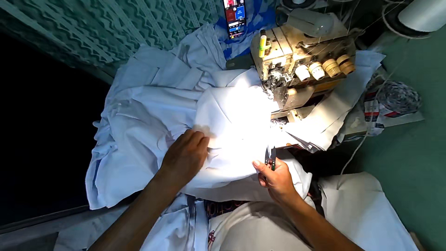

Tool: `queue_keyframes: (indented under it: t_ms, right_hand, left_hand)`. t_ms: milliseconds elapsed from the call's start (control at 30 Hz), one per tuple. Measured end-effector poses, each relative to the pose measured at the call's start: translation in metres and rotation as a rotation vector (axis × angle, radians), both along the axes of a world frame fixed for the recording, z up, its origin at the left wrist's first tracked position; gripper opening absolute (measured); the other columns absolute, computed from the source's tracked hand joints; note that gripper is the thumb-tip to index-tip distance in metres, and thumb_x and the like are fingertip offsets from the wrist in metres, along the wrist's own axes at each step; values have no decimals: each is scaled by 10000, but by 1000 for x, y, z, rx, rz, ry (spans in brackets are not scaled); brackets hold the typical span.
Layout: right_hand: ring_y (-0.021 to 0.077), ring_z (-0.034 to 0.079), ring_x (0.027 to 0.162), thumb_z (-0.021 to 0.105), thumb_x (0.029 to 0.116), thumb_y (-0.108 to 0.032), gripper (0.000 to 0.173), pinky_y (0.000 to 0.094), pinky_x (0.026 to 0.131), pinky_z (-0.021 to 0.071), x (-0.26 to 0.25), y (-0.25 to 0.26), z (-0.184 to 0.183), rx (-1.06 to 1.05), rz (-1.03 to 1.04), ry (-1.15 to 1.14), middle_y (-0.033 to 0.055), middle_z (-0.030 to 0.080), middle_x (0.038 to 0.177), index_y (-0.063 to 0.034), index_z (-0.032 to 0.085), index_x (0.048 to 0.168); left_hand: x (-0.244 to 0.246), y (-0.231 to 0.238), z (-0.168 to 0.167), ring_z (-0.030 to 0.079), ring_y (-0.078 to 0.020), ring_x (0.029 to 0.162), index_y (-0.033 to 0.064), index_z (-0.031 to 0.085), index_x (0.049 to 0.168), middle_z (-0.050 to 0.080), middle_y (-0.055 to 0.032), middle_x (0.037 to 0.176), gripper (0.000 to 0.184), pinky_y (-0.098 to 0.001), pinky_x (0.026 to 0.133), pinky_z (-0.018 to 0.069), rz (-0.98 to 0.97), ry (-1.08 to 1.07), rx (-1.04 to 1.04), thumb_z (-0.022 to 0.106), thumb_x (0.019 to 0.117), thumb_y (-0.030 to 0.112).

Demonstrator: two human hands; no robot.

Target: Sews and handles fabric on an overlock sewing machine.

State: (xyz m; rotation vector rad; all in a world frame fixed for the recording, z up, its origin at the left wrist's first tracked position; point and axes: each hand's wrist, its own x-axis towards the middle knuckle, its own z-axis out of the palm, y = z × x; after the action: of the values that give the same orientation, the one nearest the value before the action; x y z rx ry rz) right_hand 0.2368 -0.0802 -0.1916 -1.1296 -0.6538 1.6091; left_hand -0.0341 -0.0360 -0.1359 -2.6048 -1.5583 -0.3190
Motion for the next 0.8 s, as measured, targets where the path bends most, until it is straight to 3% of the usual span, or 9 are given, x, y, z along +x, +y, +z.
queue_keyframes:
  t_ms: [67,133,233,300,433,500,567,667,800]
  right_hand:
    - [83,498,415,705,934,-55,135,222,399,454,2,0,0,2,0,24,59,581,600,12,601,879]
    - [87,501,418,670,967,-73,141,227,406,457,5,-1,0,-14,-3,47,62,580,598,15,611,874]
    - [90,504,425,630,1003,-104,165,231,419,457,8,-2,-3,-29,3,69,59,574,588,12,608,887]
    - [97,510,422,609,1018,-113,177,236,418,455,8,-2,-2,-29,2,89,59,560,560,11,601,892]
    - [106,529,418,584,1033,-110,181,238,420,469,11,-1,1,-21,-4,140,73,566,550,22,583,909]
    - [100,527,416,594,1024,-99,179,235,418,470,15,-2,3,-21,-24,131,66,566,550,19,585,890]
    - [90,530,410,616,1003,-88,169,227,407,467,24,-9,8,-12,-61,60,48,580,545,2,597,861]
    - [65,556,432,693,963,-152,141,227,416,497,48,-26,20,106,-63,-103,-9,603,572,-65,643,863]
    - [38,579,482,761,930,-151,101,198,430,515,68,-32,31,253,-55,-135,-14,652,679,-79,689,932]
  left_hand:
    - [-1,6,11,700,-252,960,44,747,1069,719,-99,1003,277,-447,826,591,132,-193,-90,513,1027,186]
    - [3,17,30,648,-154,746,41,713,1026,677,-56,838,245,-385,693,555,386,-625,-350,535,1066,205]
    - [4,45,65,675,-107,704,92,668,1078,698,-24,838,279,-288,643,584,689,-1286,-748,476,1088,296]
    - [1,64,87,686,-100,702,119,679,1080,715,-20,850,314,-274,611,584,726,-1375,-816,488,1062,368]
    - [8,83,136,657,-48,731,186,681,1010,675,58,837,257,-270,654,578,573,-1069,-469,544,1051,400]
    - [20,63,153,588,-6,615,222,663,961,605,100,743,245,-231,544,525,327,-759,-219,574,1041,435]
    - [47,21,151,517,-33,514,173,646,953,555,69,662,285,-242,436,440,70,-429,-105,603,1006,449]
    - [88,-37,122,642,-216,604,73,705,1031,677,-88,801,279,-374,485,502,-195,-108,-224,517,1045,279]
    - [108,-52,86,590,-219,539,33,711,1069,616,-91,748,251,-333,425,452,-249,-77,-352,512,1053,187]
